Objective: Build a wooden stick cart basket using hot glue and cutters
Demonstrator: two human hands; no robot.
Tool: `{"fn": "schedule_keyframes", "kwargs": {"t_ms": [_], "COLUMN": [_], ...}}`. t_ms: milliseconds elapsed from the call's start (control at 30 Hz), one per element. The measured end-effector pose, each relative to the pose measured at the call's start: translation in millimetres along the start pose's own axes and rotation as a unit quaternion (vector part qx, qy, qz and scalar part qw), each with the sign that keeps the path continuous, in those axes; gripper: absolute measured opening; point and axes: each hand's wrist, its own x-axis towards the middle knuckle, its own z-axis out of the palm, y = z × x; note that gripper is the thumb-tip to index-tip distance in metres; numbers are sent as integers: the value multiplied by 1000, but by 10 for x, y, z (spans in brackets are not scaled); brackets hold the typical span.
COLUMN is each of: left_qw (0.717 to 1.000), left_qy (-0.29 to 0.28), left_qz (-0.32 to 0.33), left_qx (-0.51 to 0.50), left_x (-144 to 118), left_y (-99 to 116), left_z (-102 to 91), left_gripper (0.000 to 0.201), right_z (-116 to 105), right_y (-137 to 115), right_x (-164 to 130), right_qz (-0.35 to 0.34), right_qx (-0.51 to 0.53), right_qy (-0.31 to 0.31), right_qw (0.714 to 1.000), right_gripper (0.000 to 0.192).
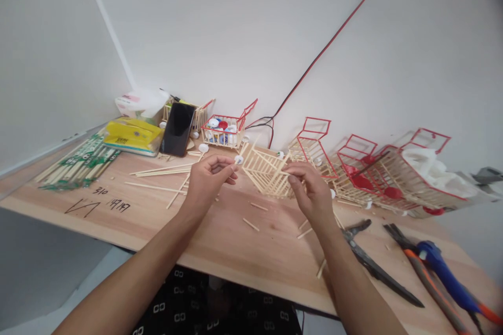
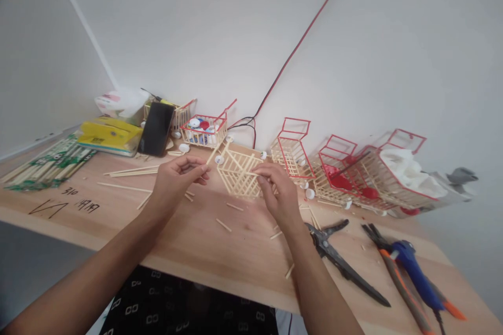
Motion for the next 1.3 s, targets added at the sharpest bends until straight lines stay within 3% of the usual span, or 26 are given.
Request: {"fn": "schedule_keyframes", "kwargs": {"t_ms": [300,533,667,767,867,1033,1133,1233,1300], "left_qw": [996,990,992,994,995,996,995,994,993], "left_qy": [-4,-33,-42,-49,-50,-56,-72,-87,-94], "left_qz": [31,-13,-13,-12,-8,3,22,49,64], "left_qx": [-78,-135,-121,-102,-85,-73,-68,-47,-24], "left_x": [6,-18,-27,-24,-26,-17,-29,-70,-101], "left_y": [12,41,56,53,46,45,44,29,12], "left_z": [-75,-86,-78,-72,-72,-56,-15,35,61], "left_gripper": [22,28,27,27,28,26,23,21,21], "right_z": [262,253,172,-54,-478,-1291,-1526,-1514,-1453], "right_y": [35,67,23,-106,-215,-196,-163,-164,-170], "right_x": [-71,-83,-35,1,-101,-763,-1224,-1466,-1496], "right_qz": [-71,-80,-52,-12,47,209,313,375,382], "right_qx": [-76,-104,-101,-134,-186,-291,-342,-351,-350], "right_qy": [-83,-140,-131,-83,-28,-10,-91,-198,-229], "right_qw": [991,981,985,987,981,934,881,835,824], "right_gripper": [17,17,25,29,31,23,21,19,17]}}
